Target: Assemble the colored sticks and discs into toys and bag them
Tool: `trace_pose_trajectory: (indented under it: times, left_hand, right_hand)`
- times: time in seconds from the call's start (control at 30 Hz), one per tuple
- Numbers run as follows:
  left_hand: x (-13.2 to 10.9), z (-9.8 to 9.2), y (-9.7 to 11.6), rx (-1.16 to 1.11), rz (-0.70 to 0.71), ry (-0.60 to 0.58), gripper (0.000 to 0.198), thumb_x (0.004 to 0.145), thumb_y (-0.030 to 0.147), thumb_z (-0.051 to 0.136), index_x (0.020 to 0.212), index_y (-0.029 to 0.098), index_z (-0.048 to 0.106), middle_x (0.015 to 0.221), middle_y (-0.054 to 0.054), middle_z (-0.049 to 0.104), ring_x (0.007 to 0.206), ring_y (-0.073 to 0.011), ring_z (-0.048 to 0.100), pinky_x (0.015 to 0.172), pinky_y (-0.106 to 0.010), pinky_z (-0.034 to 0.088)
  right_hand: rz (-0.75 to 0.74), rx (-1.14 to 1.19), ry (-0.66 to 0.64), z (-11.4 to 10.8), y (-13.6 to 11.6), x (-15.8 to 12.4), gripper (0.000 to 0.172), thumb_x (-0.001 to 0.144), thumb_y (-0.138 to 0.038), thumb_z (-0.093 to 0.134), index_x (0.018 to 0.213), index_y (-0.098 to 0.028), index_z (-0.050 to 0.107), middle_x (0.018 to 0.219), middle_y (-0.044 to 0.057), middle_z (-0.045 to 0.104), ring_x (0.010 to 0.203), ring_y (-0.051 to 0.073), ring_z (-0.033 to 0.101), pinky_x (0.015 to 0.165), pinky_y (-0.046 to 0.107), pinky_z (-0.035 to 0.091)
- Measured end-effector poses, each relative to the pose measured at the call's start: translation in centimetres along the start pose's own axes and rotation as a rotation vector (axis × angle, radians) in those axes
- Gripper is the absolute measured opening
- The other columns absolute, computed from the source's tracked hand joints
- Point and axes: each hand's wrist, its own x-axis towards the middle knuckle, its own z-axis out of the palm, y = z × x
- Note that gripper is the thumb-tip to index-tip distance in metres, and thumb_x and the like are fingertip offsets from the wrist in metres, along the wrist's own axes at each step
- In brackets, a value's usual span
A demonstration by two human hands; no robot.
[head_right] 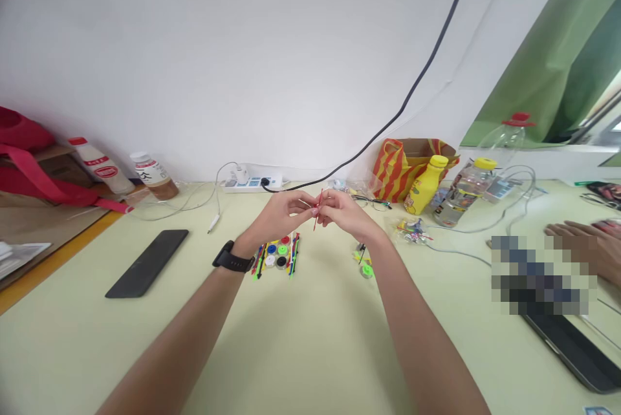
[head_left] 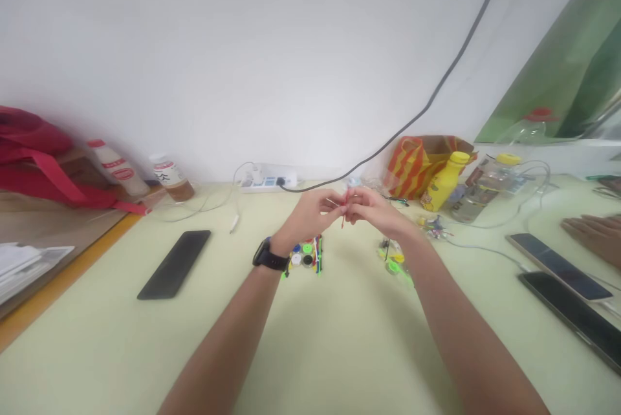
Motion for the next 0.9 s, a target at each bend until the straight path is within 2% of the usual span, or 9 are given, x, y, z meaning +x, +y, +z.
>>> trace_pose_trajectory:
  times: [0.2, 0.27, 0.33, 0.43, 0.5, 0.6, 0.67, 0.8, 0.9]
  left_hand:
    - [-0.7, 0.2, -1.0, -0.005, 0.036, -0.067, 0.015, 0.090, 0.027, 0.070, 0.098, 0.015, 0.071, 0.093, -0.007, 0.077, 0.086, -0.0197, 0.076, 0.087, -0.034, 0.062]
    - [-0.7, 0.2, -1.4, -0.010, 0.020, -0.059, 0.013, 0.088, 0.025, 0.070, 0.095, 0.014, 0.071, 0.091, -0.007, 0.077, 0.085, -0.0192, 0.075, 0.084, -0.032, 0.061]
    - [-0.6, 0.3, -2.0, -0.014, -0.008, -0.039, 0.011, 0.086, 0.023, 0.070, 0.093, 0.014, 0.071, 0.089, -0.006, 0.077, 0.083, -0.0183, 0.074, 0.081, -0.030, 0.060]
    - [-0.7, 0.5, -2.6, 0.022, -0.060, -0.026, 0.015, 0.086, 0.026, 0.069, 0.095, 0.015, 0.073, 0.092, -0.006, 0.077, 0.083, -0.0182, 0.074, 0.078, -0.028, 0.060]
    - [-0.8, 0.7, -3.0, 0.071, -0.090, -0.060, 0.017, 0.086, 0.030, 0.070, 0.094, 0.015, 0.074, 0.093, -0.007, 0.077, 0.083, -0.0193, 0.074, 0.075, -0.028, 0.060]
    - [-1.2, 1.0, -3.5, 0.152, -0.133, -0.132, 0.013, 0.081, 0.029, 0.073, 0.085, 0.017, 0.070, 0.085, -0.006, 0.075, 0.078, -0.0199, 0.074, 0.064, -0.026, 0.057]
    - [-1.5, 1.3, -3.9, 0.195, -0.149, -0.162, 0.011, 0.078, 0.026, 0.073, 0.080, 0.018, 0.066, 0.079, -0.004, 0.073, 0.074, -0.0195, 0.073, 0.059, -0.025, 0.054]
    - [-1.7, 1.8, -4.7, 0.293, -0.115, -0.194, 0.006, 0.076, 0.023, 0.071, 0.078, 0.019, 0.067, 0.079, -0.003, 0.072, 0.073, -0.0196, 0.071, 0.064, -0.028, 0.054]
    - [-1.6, 2.0, -5.0, 0.377, -0.068, -0.206, 0.009, 0.077, 0.022, 0.069, 0.083, 0.020, 0.074, 0.090, -0.006, 0.075, 0.081, -0.0216, 0.071, 0.075, -0.032, 0.056]
  right_hand:
    - [-0.003, -0.140, -0.103, 0.0, 0.1, -0.5, 0.011, 0.082, -0.022, 0.061, 0.092, -0.022, 0.056, 0.074, 0.000, 0.068, 0.072, 0.017, 0.063, 0.074, 0.032, 0.050]
    - [-0.003, -0.228, -0.079, 0.2, 0.2, -0.5, 0.009, 0.082, -0.021, 0.055, 0.092, -0.022, 0.055, 0.073, -0.002, 0.065, 0.069, 0.015, 0.058, 0.068, 0.029, 0.046]
    - [0.013, -0.362, 0.003, 0.3, 0.4, -0.5, 0.009, 0.083, -0.020, 0.050, 0.090, -0.022, 0.056, 0.075, -0.002, 0.061, 0.069, 0.015, 0.055, 0.063, 0.027, 0.042]
    - [0.082, -0.578, 0.073, -0.4, 1.4, -0.4, 0.014, 0.084, -0.020, 0.050, 0.094, -0.022, 0.061, 0.082, 0.000, 0.062, 0.076, 0.017, 0.057, 0.066, 0.027, 0.043]
    - [0.161, -0.685, 0.065, -1.0, 2.4, -0.3, 0.019, 0.083, -0.020, 0.056, 0.101, -0.021, 0.063, 0.089, 0.003, 0.066, 0.080, 0.018, 0.060, 0.068, 0.028, 0.045]
    - [0.285, -0.800, 0.046, -1.5, 3.8, 0.0, 0.026, 0.082, -0.023, 0.064, 0.108, -0.021, 0.063, 0.096, 0.007, 0.071, 0.074, 0.019, 0.063, 0.061, 0.028, 0.044]
    - [0.310, -0.850, 0.027, -1.9, 4.1, 0.0, 0.029, 0.081, -0.025, 0.068, 0.109, -0.021, 0.064, 0.096, 0.008, 0.072, 0.072, 0.020, 0.064, 0.059, 0.028, 0.044]
    - [0.251, -0.877, -0.029, -3.9, 3.1, -0.8, 0.016, 0.076, -0.018, 0.070, 0.091, -0.022, 0.073, 0.095, 0.009, 0.074, 0.082, 0.023, 0.066, 0.064, 0.028, 0.046]
    - [0.228, -0.900, -0.151, -6.1, 2.0, -1.9, 0.020, 0.070, -0.014, 0.069, 0.084, -0.024, 0.080, 0.092, 0.007, 0.074, 0.081, 0.024, 0.067, 0.063, 0.029, 0.046]
